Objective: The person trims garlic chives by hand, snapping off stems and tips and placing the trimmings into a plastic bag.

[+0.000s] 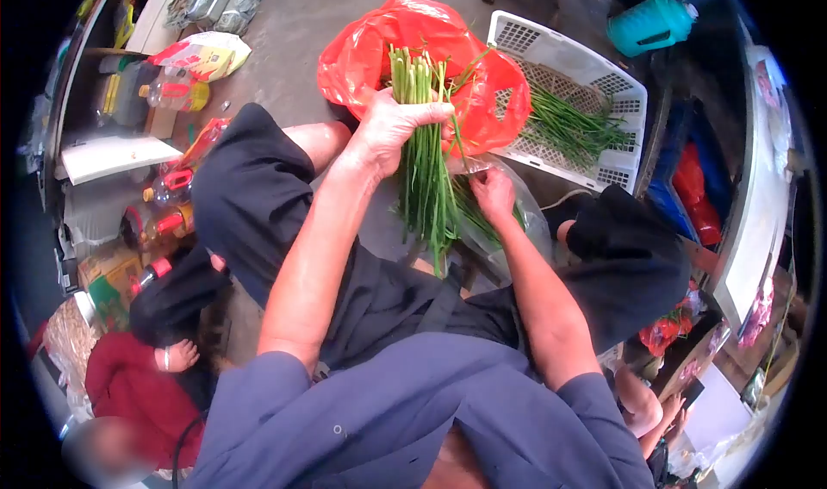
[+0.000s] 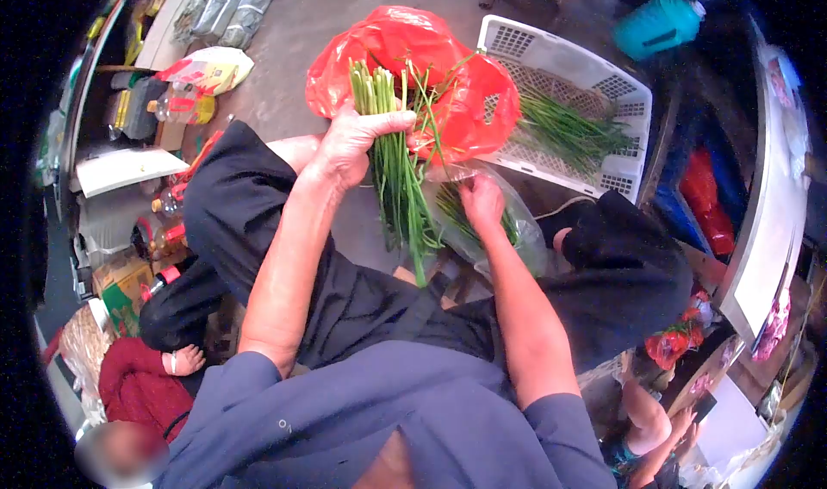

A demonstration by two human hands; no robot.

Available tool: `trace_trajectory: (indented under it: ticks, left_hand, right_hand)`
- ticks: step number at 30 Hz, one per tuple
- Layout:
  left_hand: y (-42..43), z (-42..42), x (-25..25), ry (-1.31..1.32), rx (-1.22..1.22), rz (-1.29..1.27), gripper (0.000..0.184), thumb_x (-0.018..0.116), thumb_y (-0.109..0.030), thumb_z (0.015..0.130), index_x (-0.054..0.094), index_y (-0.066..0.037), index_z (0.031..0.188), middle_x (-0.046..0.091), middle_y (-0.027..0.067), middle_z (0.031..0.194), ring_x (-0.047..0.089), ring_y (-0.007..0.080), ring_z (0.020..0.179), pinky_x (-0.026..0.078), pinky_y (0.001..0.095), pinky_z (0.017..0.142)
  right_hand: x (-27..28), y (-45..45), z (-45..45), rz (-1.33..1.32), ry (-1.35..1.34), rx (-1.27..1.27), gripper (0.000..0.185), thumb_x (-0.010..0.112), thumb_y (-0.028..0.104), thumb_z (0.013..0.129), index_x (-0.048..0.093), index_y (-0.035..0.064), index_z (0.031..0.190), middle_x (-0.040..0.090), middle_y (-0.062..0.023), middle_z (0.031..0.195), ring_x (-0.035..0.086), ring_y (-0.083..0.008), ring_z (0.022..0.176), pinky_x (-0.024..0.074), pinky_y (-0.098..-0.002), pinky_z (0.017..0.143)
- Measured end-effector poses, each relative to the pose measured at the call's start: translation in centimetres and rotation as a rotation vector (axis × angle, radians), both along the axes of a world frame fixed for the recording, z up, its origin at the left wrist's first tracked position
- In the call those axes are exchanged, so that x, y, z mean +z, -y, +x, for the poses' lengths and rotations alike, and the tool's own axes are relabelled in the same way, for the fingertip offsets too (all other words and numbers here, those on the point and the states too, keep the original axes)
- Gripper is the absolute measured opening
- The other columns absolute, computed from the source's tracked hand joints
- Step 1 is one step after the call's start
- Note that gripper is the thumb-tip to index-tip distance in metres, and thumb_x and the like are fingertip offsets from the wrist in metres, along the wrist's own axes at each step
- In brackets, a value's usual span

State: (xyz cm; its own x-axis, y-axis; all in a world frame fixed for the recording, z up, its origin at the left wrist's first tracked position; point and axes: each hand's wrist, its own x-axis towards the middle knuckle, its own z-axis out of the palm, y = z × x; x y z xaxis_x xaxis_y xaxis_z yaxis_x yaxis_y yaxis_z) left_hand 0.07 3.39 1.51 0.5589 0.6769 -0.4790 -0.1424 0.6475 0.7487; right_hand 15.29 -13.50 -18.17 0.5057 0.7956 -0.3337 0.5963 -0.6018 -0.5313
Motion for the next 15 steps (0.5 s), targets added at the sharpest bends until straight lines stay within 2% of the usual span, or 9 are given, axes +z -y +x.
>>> trace_trajectory:
  ticks: [3,5,7,8,9,11,12,15]
  left_hand:
    - [-0.1,-0.2,0.0,-0.006,-0.028,-0.01,0.02,0.075,-0.006,0.076,0.062,-0.002,0.091,0.064,0.0071,0.073,0.063,0.0162,0.06,0.053,0.0294,0.053]
    - [-0.2,-0.3,0.0,-0.002,-0.08,0.023,0.024,0.074,-0.007,0.076,0.06,-0.002,0.095,0.063,0.0062,0.074,0.063,0.0173,0.061,0.055,0.0322,0.059]
    - [-0.2,-0.3,0.1,0.001,-0.094,0.04,0.021,0.074,-0.008,0.076,0.061,-0.002,0.092,0.062,0.0063,0.073,0.063,0.0169,0.061,0.054,0.0313,0.058]
    - [-0.3,-0.4,0.1,-0.015,-0.103,0.055,0.02,0.074,-0.008,0.076,0.061,-0.002,0.091,0.062,0.0065,0.072,0.063,0.0169,0.061,0.054,0.0315,0.057]
    - [-0.2,-0.4,0.1,-0.032,-0.112,0.071,0.02,0.074,-0.008,0.076,0.061,-0.002,0.09,0.062,0.0067,0.072,0.063,0.0169,0.061,0.054,0.0317,0.057]
    - [-0.1,-0.4,-0.1,-0.039,-0.118,0.076,0.019,0.073,-0.008,0.076,0.062,-0.002,0.089,0.062,0.0068,0.071,0.063,0.0167,0.061,0.053,0.0315,0.056]
    - [-0.1,-0.4,-0.7,-0.036,-0.157,0.087,0.019,0.073,-0.008,0.076,0.062,-0.002,0.089,0.062,0.0067,0.071,0.062,0.0166,0.061,0.053,0.0315,0.056]
    - [0.3,-0.2,-0.7,-0.025,-0.231,0.08,0.019,0.073,-0.006,0.075,0.062,-0.001,0.09,0.063,0.007,0.074,0.062,0.0165,0.061,0.053,0.0306,0.057]
  right_hand:
    - [0.4,0.4,0.8,0.027,-0.069,0.059,0.02,0.067,0.024,0.074,0.067,0.0045,0.08,0.067,-0.0184,0.082,0.065,-0.0358,0.079,0.0508,-0.0449,0.072]
    - [0.7,0.7,1.5,0.044,-0.114,0.108,0.021,0.068,0.024,0.073,0.067,0.0042,0.08,0.067,-0.0178,0.08,0.065,-0.0341,0.077,0.0507,-0.0433,0.07]
    - [3.9,0.0,2.0,-0.042,-0.345,0.107,0.024,0.072,0.025,0.071,0.067,0.0039,0.08,0.066,-0.0167,0.076,0.065,-0.0307,0.074,0.0502,-0.041,0.07]
    - [5.3,-0.2,2.2,-0.011,-0.345,0.118,0.023,0.073,0.023,0.073,0.065,0.0023,0.078,0.064,-0.0111,0.067,0.063,-0.0216,0.065,0.0487,-0.0353,0.063]
    - [6.7,-0.4,2.5,-0.01,-0.339,0.117,0.023,0.073,0.023,0.073,0.065,0.0023,0.078,0.064,-0.0111,0.067,0.063,-0.0216,0.065,0.0487,-0.0353,0.063]
    - [10.0,-1.0,3.0,0.059,-0.699,0.007,0.015,0.071,0.016,0.079,0.064,0.0022,0.079,0.06,-0.0005,0.068,0.055,-0.009,0.058,0.0451,-0.0262,0.054]
    - [12.8,-1.3,3.1,0.096,-0.793,-0.032,0.014,0.07,0.015,0.081,0.063,0.0028,0.08,0.06,0.0012,0.069,0.055,-0.008,0.059,0.0449,-0.0231,0.056]
    - [16.9,-1.9,3.5,0.221,-0.949,-0.108,0.017,0.073,0.019,0.081,0.063,0.0056,0.083,0.062,0.001,0.074,0.056,-0.0081,0.062,0.0462,-0.0232,0.059]
